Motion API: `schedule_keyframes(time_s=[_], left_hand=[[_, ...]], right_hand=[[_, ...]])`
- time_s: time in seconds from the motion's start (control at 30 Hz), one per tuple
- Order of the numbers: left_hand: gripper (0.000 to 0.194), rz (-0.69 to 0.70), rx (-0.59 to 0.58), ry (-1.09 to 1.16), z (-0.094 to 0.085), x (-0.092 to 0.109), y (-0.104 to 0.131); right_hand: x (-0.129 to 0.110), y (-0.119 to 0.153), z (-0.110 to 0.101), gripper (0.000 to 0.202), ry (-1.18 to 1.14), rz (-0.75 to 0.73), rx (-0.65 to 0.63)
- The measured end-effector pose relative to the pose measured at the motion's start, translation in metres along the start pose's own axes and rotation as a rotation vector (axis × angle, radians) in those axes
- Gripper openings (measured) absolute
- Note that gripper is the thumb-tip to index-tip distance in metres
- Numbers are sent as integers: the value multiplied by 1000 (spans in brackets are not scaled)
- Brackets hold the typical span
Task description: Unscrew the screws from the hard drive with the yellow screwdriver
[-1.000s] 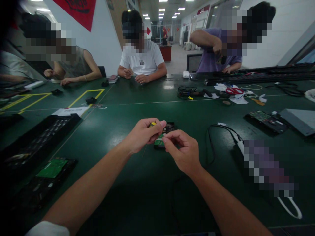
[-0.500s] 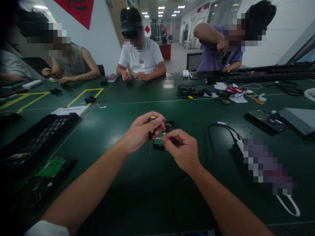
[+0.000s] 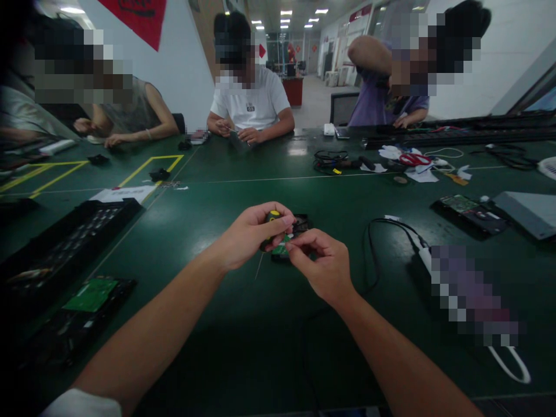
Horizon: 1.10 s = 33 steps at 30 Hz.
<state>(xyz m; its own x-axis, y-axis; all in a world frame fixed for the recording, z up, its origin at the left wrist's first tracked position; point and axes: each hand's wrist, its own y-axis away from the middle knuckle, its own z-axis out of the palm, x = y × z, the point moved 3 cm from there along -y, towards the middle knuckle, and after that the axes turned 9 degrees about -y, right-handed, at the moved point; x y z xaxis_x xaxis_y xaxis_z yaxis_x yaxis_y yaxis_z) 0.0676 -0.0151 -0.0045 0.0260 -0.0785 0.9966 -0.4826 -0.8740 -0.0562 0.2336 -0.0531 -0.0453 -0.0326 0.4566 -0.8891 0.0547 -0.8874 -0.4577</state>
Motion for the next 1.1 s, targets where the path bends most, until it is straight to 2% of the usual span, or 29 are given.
schedule_keyframes(time_s=[0.17, 0.4, 0.57, 0.77, 0.87, 0.93, 1.07, 1.1], left_hand=[[27, 4, 17, 96, 1, -2, -3], [25, 130, 67, 164, 3, -2, -3], [27, 136, 7, 189, 11, -1, -1], [29, 148, -68, 204, 26, -6, 0], [32, 131, -155, 202, 29, -4, 2], [36, 127, -188, 138, 25, -1, 3], [33, 115, 26, -79, -2, 7, 2], [31, 106, 39, -130, -8, 8, 2]], right_hand=[[3, 1, 0, 7, -27, 11, -1], [2, 0, 2, 17, -29, 49, -17], [1, 0, 5, 29, -68, 93, -55], [7, 2, 7, 33, -131, 113, -113], [7, 1, 5, 31, -103, 121, -131], [6, 0, 3, 25, -90, 141, -169], [4, -5, -3, 22, -115, 225, -199], [3, -6, -4, 24, -119, 246, -190]])
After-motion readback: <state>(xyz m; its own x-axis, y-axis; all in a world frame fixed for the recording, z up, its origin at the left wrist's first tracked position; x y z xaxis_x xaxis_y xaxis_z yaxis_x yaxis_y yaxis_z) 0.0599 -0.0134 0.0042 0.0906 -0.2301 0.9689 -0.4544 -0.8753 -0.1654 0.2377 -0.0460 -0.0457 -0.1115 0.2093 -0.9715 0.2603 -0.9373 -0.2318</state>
